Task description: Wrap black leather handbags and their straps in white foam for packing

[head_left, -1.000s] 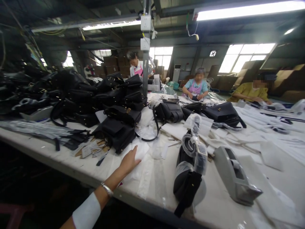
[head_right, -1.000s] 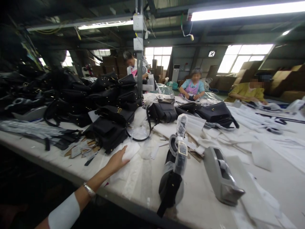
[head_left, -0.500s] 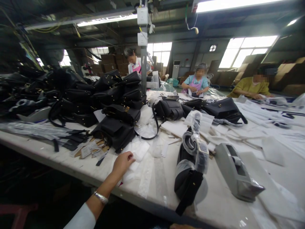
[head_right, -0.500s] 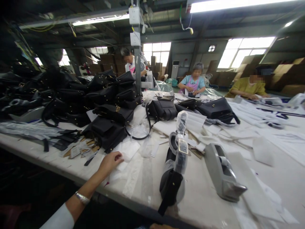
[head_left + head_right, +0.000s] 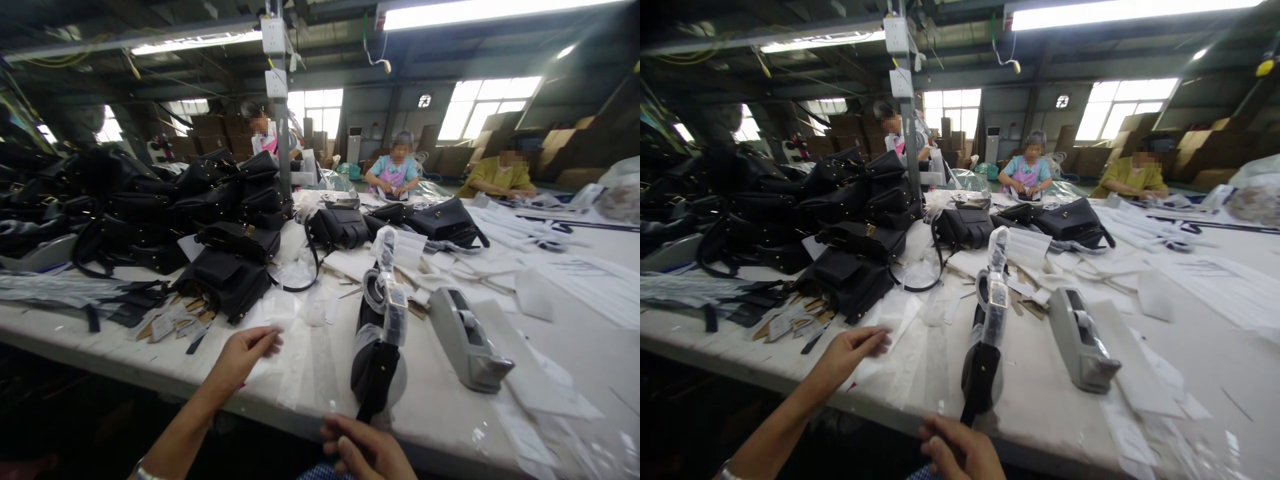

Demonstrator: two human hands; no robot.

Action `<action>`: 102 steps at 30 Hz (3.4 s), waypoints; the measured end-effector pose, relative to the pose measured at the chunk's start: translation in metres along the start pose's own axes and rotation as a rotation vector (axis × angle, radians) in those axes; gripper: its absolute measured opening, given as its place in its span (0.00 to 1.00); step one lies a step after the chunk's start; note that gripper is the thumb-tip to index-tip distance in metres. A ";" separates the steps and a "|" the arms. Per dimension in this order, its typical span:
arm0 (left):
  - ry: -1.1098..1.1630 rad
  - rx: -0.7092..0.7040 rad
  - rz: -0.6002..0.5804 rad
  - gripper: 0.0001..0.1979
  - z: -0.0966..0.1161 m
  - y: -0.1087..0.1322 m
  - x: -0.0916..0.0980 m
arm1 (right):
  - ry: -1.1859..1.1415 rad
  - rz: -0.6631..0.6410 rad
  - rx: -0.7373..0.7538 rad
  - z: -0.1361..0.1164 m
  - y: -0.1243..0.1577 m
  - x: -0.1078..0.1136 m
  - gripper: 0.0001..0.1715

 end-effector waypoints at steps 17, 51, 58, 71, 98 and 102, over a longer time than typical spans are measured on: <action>0.337 0.017 -0.299 0.14 0.011 0.094 -0.115 | 0.136 0.305 0.044 -0.028 0.026 -0.004 0.12; 0.681 0.333 -0.244 0.20 -0.029 0.099 -0.104 | -0.417 0.403 -0.108 -0.014 0.031 0.018 0.19; 0.460 0.188 -0.210 0.15 -0.022 0.097 -0.090 | -0.358 0.479 -0.075 -0.023 0.033 0.014 0.19; 0.337 0.129 -0.204 0.14 -0.029 0.118 -0.087 | -0.304 0.744 -0.093 -0.027 0.034 0.011 0.22; 0.322 0.127 -0.250 0.17 -0.020 0.122 -0.099 | -0.222 0.799 -0.061 -0.031 0.034 0.012 0.20; 0.349 0.135 -0.272 0.19 -0.019 0.126 -0.102 | -0.205 0.818 -0.044 -0.032 0.035 0.014 0.20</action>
Point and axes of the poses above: each hand's wrist, its own y-axis away from the middle knuckle, its own x-axis out of the back of the hand, z = x × y, the point moved 4 cm from there along -y, towards the middle knuckle, and after that the axes turned 12 degrees about y, right-handed, at the moved point
